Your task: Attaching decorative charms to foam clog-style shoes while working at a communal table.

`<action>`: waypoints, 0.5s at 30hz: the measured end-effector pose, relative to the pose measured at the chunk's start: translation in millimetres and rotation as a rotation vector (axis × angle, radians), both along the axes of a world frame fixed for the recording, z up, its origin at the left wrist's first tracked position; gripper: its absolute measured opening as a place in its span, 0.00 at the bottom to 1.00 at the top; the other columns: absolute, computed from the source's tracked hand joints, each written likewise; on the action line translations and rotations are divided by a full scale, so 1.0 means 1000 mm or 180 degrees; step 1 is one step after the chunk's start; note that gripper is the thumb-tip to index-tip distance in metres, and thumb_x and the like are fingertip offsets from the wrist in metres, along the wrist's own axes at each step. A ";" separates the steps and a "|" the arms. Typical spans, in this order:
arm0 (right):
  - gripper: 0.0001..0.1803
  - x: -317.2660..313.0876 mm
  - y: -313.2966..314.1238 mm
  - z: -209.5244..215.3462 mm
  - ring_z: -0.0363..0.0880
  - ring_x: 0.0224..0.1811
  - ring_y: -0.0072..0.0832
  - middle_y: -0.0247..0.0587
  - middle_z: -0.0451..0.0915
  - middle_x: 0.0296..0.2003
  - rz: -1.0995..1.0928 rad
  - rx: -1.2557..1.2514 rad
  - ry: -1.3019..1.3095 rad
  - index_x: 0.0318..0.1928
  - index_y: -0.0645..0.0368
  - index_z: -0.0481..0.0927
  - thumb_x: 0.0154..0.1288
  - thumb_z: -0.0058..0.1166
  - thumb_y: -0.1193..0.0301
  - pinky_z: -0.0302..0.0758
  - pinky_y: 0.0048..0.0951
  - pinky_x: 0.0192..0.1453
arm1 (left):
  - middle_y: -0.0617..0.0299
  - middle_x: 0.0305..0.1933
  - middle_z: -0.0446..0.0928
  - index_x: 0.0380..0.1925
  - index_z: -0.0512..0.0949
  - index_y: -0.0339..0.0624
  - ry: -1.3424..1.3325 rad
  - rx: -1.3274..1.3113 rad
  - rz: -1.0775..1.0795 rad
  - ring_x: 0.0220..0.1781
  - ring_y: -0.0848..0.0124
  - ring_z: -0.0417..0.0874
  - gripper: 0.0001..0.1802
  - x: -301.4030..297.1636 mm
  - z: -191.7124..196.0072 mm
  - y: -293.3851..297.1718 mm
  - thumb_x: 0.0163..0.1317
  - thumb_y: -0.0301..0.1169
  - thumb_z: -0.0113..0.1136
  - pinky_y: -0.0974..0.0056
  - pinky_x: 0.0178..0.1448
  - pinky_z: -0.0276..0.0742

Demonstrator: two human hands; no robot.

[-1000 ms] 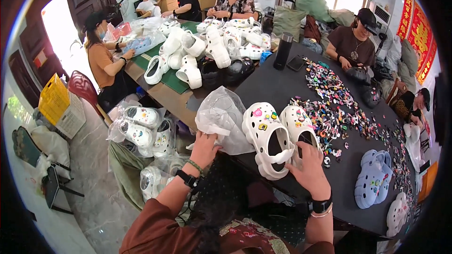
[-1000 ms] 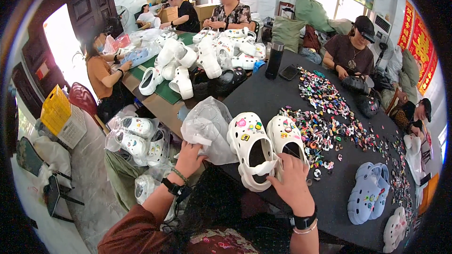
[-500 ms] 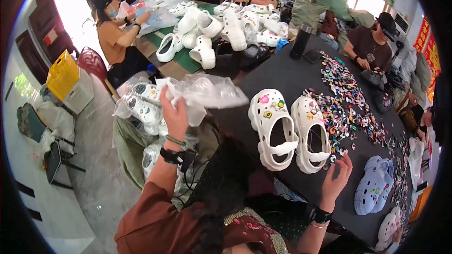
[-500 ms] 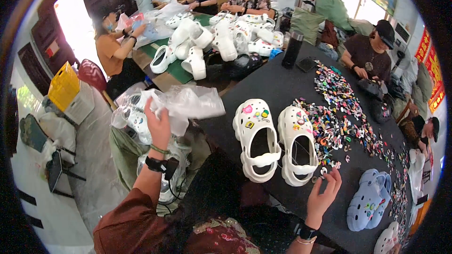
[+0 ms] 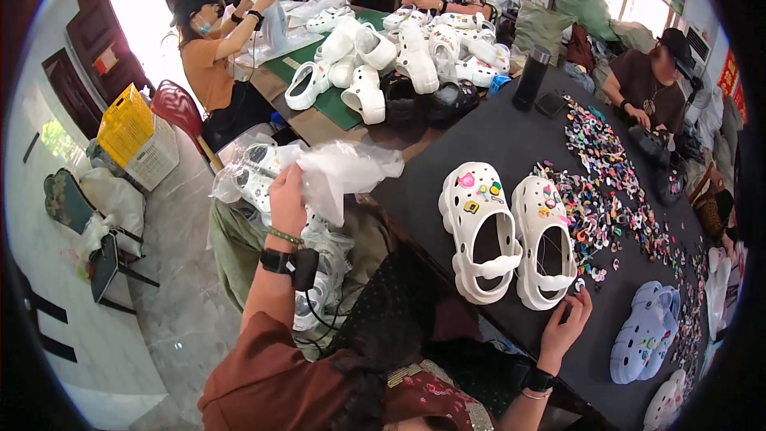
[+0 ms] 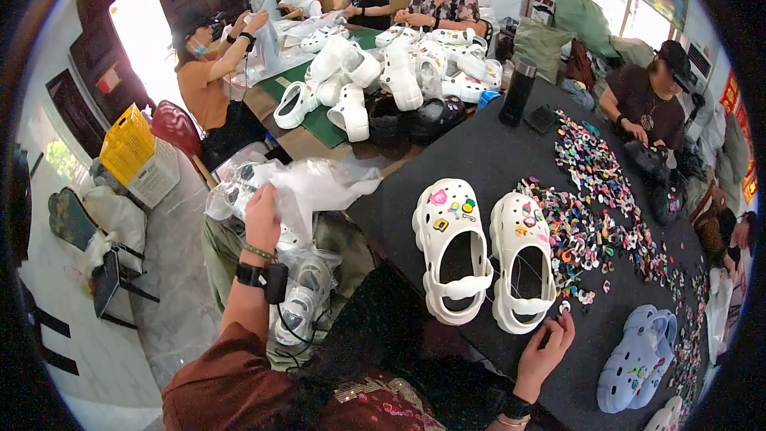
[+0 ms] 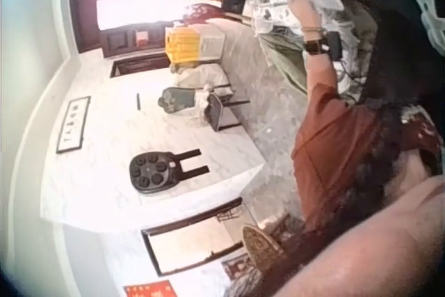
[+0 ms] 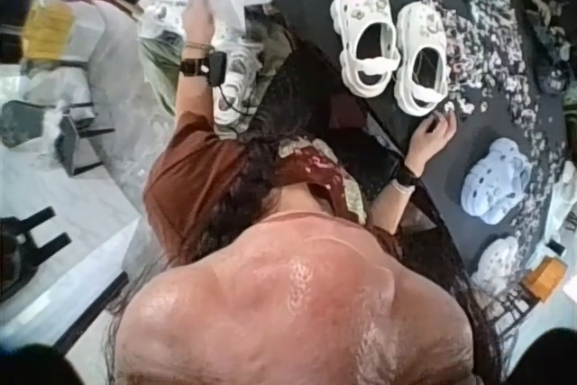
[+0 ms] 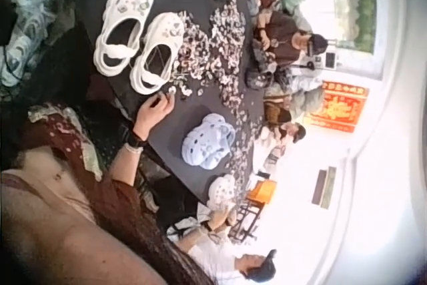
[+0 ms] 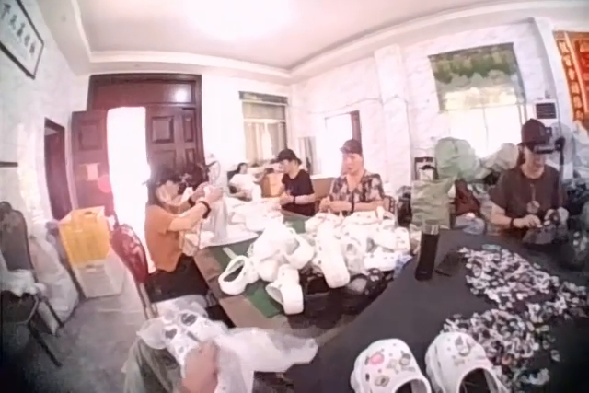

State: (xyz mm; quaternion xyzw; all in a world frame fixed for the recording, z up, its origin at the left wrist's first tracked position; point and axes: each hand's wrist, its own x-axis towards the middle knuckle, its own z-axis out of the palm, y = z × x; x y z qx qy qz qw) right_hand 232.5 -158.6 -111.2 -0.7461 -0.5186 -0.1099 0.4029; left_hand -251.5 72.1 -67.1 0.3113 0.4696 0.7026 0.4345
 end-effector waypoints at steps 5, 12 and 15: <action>0.07 -0.005 0.008 0.002 0.73 0.57 0.49 0.55 0.70 0.58 -0.0054 -0.0064 -0.0034 0.41 0.65 0.74 0.63 0.53 0.84 0.71 0.43 0.60 | 0.56 0.53 0.79 0.53 0.73 0.32 0.0501 0.1323 -0.0462 0.52 0.66 0.82 0.16 -0.025 0.011 0.069 0.67 0.23 0.52 0.59 0.56 0.79; 0.06 -0.011 0.001 0.006 0.75 0.54 0.47 0.54 0.71 0.56 -0.0005 -0.0118 0.0098 0.40 0.66 0.75 0.62 0.52 0.84 0.73 0.42 0.58 | 0.54 0.56 0.78 0.61 0.68 0.34 0.2757 0.1906 0.0596 0.58 0.59 0.78 0.26 -0.058 0.131 0.229 0.66 0.33 0.59 0.53 0.61 0.72; 0.07 -0.014 -0.002 0.009 0.75 0.55 0.49 0.54 0.73 0.54 -0.0160 -0.0225 0.0087 0.40 0.65 0.75 0.60 0.53 0.85 0.73 0.43 0.58 | 0.47 0.58 0.76 0.69 0.60 0.34 0.0249 0.1685 -0.0322 0.60 0.56 0.77 0.39 -0.002 0.176 0.274 0.62 0.36 0.65 0.53 0.63 0.72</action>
